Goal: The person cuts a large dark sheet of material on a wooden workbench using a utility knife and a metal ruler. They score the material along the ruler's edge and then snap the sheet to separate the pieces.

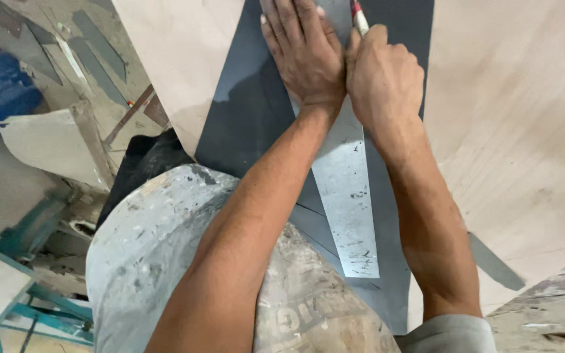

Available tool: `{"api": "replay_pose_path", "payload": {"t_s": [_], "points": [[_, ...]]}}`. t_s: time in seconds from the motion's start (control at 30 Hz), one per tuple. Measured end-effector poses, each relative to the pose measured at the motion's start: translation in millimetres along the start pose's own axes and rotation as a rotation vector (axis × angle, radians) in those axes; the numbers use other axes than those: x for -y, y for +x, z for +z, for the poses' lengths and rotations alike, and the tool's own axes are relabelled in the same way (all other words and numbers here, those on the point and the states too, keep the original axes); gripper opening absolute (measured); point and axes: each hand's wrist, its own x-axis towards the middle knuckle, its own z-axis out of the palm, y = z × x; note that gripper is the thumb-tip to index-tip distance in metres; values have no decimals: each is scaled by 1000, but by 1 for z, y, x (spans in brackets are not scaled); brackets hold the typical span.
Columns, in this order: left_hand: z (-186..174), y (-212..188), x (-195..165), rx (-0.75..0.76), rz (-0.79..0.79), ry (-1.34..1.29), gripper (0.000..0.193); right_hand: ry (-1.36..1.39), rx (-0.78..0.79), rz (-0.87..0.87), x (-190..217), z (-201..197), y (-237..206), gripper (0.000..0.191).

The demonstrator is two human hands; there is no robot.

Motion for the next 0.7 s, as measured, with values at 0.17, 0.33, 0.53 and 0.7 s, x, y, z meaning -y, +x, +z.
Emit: {"api": "replay_pose_path", "payload": {"t_s": [0.17,0.33,0.53,0.7], "points": [[-3,-1,4,20,55,-63,50,27,118,123,-17,17,-112,35],[-12,9,-1,-10,35,-55,47,-108,211,219,-54,51,-218,38],[-4,1,0,-11,33,-82,46,53,-77,286,-58,93,-238,35],[3,1,17,76,37,126,48,151,-340,251,-50,107,-243,33]]}}
